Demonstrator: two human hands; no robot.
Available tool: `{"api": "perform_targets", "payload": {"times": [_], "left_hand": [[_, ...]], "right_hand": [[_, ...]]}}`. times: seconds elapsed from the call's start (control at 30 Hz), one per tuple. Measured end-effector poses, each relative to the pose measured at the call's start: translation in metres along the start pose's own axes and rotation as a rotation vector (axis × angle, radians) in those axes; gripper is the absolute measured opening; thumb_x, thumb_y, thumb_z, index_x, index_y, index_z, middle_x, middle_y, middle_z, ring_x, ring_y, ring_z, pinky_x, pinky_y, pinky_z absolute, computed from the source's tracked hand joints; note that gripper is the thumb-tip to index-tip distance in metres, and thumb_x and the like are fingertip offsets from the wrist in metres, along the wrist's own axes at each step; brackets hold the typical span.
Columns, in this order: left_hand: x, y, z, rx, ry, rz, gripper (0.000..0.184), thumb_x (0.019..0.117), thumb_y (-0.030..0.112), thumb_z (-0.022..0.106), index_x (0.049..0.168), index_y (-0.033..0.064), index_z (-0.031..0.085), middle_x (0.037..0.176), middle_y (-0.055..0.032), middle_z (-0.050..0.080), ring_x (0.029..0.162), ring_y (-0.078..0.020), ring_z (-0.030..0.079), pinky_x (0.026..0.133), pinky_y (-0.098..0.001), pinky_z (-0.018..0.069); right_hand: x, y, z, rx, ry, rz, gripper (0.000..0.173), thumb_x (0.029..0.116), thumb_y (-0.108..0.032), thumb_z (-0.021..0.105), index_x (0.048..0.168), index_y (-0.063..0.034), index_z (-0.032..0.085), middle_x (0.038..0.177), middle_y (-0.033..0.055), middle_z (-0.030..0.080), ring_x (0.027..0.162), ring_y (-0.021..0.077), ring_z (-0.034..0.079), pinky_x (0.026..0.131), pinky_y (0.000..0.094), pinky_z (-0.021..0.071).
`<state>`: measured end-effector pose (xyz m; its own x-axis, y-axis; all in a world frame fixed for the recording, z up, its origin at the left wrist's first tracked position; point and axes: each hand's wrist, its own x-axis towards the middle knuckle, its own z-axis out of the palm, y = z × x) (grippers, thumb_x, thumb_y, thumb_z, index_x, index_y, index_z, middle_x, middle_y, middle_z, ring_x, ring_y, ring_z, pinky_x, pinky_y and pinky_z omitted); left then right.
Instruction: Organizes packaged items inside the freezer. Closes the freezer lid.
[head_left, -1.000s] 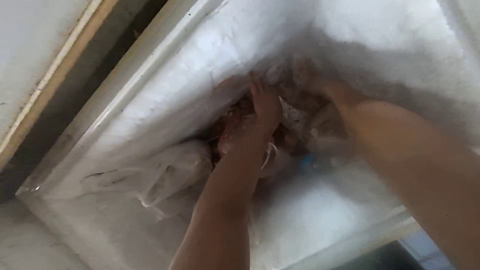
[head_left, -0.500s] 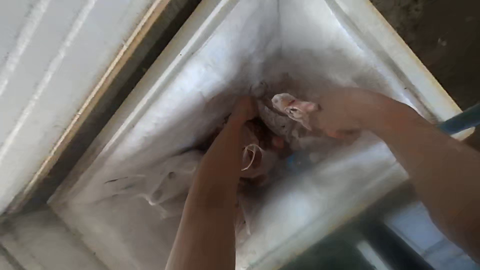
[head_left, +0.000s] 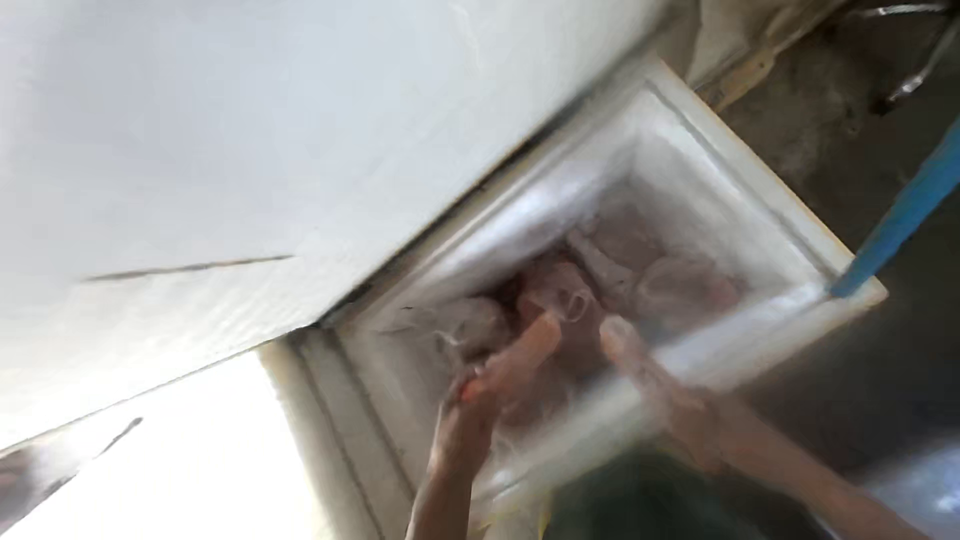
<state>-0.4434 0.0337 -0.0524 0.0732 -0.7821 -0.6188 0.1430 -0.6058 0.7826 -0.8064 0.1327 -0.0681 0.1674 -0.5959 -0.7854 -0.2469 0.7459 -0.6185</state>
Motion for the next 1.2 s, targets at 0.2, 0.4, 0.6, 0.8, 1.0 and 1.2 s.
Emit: {"api": "perform_targets", "payload": {"times": [0.2, 0.4, 0.6, 0.8, 1.0, 1.2], "left_hand": [[-0.170, 0.026, -0.144, -0.221, 0.283, 0.134, 0.028, 0.0842, -0.001, 0.062, 0.112, 0.0039, 0.060, 0.099, -0.0152, 0.071, 0.085, -0.0290, 0.072, 0.075, -0.0485, 0.0627], [-0.248, -0.004, -0.242, -0.740, 0.623, 0.404, 0.033, 0.0826, -0.008, 0.059, 0.113, 0.0029, 0.054, 0.096, -0.0160, 0.070, 0.085, -0.0315, 0.071, 0.077, -0.0511, 0.0615], [-0.238, -0.011, -0.308, -1.001, 0.852, 0.521, 0.032, 0.0929, -0.008, 0.054, 0.124, -0.0021, 0.047, 0.098, -0.0170, 0.068, 0.085, -0.0283, 0.071, 0.076, -0.0451, 0.0618], [-0.182, 0.052, -0.394, -1.007, 0.899, 0.717, 0.036, 0.0947, -0.004, 0.056, 0.130, -0.0033, 0.047, 0.105, -0.0209, 0.068, 0.090, -0.0300, 0.070, 0.079, -0.0464, 0.0620], [-0.065, 0.167, -0.521, -0.369, 0.673, 0.797, 0.090, 0.0987, 0.031, 0.069, 0.165, 0.0171, 0.010, 0.160, -0.0191, 0.038, 0.139, -0.0344, 0.048, 0.107, -0.0572, 0.0478], [-0.061, 0.082, -0.499, -0.107, 0.594, 0.632, 0.072, 0.1041, 0.033, 0.060, 0.163, 0.0136, 0.024, 0.154, -0.0105, 0.052, 0.133, -0.0241, 0.057, 0.104, -0.0462, 0.0542]], "right_hand": [[-0.041, -0.086, 0.128, -0.102, -0.203, -0.119, 0.042, 0.1040, -0.025, 0.058, 0.135, 0.0036, 0.056, 0.110, 0.0154, 0.069, 0.092, 0.0202, 0.070, 0.087, 0.0421, 0.0588], [-0.015, -0.133, 0.279, -0.319, -0.407, -0.370, 0.049, 0.1061, -0.037, 0.054, 0.137, 0.0017, 0.057, 0.104, 0.0133, 0.072, 0.084, 0.0203, 0.071, 0.078, 0.0439, 0.0619], [0.007, -0.185, 0.431, -0.332, -0.445, -0.334, 0.041, 0.1082, -0.030, 0.048, 0.130, 0.0030, 0.058, 0.102, 0.0151, 0.072, 0.083, 0.0225, 0.071, 0.076, 0.0446, 0.0615], [0.048, -0.285, 0.561, -0.182, -0.478, -0.455, 0.053, 0.1098, -0.046, 0.042, 0.136, -0.0033, 0.057, 0.098, 0.0134, 0.070, 0.075, 0.0218, 0.069, 0.068, 0.0432, 0.0605], [0.088, -0.455, 0.656, -0.036, -0.649, -0.662, 0.068, 0.1065, -0.063, 0.032, 0.148, -0.0116, 0.046, 0.125, 0.0149, 0.067, 0.107, 0.0282, 0.069, 0.090, 0.0473, 0.0589], [0.073, -0.317, 0.552, -0.407, -0.377, -0.868, 0.047, 0.1092, -0.042, 0.049, 0.141, -0.0094, 0.059, 0.117, 0.0146, 0.073, 0.092, 0.0253, 0.075, 0.079, 0.0452, 0.0652]]}}
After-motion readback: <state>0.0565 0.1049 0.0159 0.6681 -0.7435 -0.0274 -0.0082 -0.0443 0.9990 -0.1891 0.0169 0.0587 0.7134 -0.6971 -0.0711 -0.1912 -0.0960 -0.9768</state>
